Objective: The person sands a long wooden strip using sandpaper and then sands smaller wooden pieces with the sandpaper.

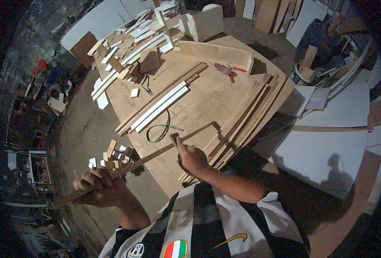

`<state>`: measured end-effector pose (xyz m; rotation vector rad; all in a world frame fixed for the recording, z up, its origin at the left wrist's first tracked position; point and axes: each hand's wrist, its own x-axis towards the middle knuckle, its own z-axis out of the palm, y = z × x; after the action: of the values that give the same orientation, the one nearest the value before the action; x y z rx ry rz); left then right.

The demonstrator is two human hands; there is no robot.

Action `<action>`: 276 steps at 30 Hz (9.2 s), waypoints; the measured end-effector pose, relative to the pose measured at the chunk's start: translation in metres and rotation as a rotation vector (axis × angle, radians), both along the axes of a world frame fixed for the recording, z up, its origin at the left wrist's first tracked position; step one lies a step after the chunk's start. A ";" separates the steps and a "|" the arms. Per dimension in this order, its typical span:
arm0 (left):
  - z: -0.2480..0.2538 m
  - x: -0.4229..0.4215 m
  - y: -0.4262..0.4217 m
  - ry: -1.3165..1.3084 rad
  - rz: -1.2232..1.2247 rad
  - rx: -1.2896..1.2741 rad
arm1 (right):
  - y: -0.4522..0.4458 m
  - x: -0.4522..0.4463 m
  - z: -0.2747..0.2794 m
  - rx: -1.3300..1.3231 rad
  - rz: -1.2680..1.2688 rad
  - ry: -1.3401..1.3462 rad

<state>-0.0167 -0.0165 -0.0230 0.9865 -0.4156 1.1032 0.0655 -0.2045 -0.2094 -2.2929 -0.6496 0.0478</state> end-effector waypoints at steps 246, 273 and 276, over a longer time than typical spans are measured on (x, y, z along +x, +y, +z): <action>0.008 -0.003 -0.031 -0.035 -0.115 0.222 | -0.039 0.019 -0.011 -0.140 0.066 0.042; 0.004 -0.013 -0.037 -0.066 -0.210 0.208 | -0.058 0.017 0.024 0.005 0.135 0.044; 0.002 -0.012 -0.034 -0.064 -0.165 0.175 | -0.065 0.038 0.008 -0.138 0.041 0.184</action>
<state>-0.0286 -0.0501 -0.0210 1.0521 -0.6424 0.9625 0.1035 -0.2694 -0.2013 -2.3716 -0.6133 0.3289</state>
